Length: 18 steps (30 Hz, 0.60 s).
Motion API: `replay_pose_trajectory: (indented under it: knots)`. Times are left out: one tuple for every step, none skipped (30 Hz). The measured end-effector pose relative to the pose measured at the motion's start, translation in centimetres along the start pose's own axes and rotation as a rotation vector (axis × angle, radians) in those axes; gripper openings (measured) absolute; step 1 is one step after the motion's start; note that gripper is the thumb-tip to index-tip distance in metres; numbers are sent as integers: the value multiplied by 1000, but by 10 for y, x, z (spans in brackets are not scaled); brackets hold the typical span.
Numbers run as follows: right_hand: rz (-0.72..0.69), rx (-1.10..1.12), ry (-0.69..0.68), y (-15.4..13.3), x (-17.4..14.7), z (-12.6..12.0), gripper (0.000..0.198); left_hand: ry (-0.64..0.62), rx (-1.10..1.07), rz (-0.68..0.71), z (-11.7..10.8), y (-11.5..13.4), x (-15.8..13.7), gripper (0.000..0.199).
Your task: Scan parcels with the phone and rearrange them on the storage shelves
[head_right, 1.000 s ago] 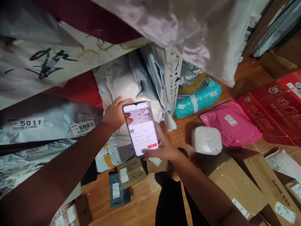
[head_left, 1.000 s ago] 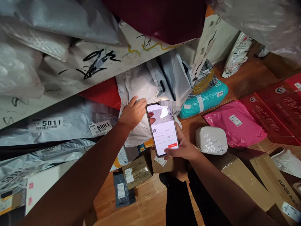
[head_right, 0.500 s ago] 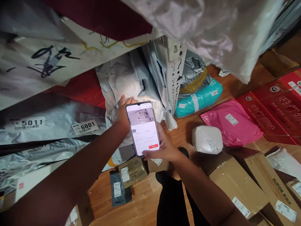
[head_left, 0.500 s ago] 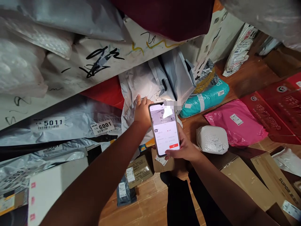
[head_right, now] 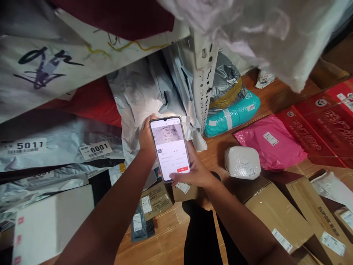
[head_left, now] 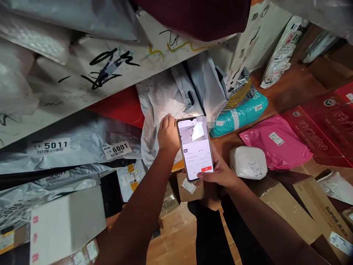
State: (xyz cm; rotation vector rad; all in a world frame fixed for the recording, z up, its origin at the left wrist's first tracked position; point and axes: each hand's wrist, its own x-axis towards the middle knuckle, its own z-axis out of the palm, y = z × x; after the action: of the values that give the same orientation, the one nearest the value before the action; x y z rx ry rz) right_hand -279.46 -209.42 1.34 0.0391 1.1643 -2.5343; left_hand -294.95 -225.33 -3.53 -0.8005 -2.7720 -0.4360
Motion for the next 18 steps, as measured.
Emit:
replay_pose_trajectory:
  knots:
    - [3,4,-10,-1,0,0,97,20,24,-43,-7,0,-1,37]
    - [6,12,-25,-1,0,0,97,27,50,-72,-13,0,-1,36]
    - [7,23,-43,-2,0,1,97,21,74,-80,-17,0,-1,35]
    - [9,32,-56,-2,0,1,96,6,93,-69,-19,0,0,35]
    - [15,37,-59,-3,0,2,95,-8,111,-50,-19,0,1,34]
    - [23,37,-58,-3,0,2,95,-11,127,-35,-18,0,2,34]
    - [33,33,-53,-4,1,2,95,-4,141,-24,-17,-1,2,33]
    - [42,29,-46,-4,1,2,96,12,149,-12,-15,-2,2,33]
    - [46,27,-38,-5,1,2,96,29,151,0,-12,-3,2,32]
    - [46,27,-31,-5,1,2,96,42,149,11,-10,-4,2,32]
    - [42,29,-29,-5,1,2,96,50,140,17,-9,-6,1,32]
    - [38,33,-30,-5,1,2,96,52,128,18,-8,-7,0,33]
    - [37,35,-33,-5,1,2,96,49,115,16,-7,-8,0,34]
    - [36,36,-37,-5,1,3,96,45,100,15,-6,-9,-1,36]
    - [36,35,-42,-5,1,3,97,43,83,16,-5,-9,-1,37]
    - [35,31,-46,-5,1,4,97,43,63,17,-5,-9,-1,38]
    - [32,27,-48,-5,1,4,97,44,47,14,-5,-9,-1,38]
    - [30,23,-50,-5,1,5,96,44,35,3,-4,-9,-1,39]
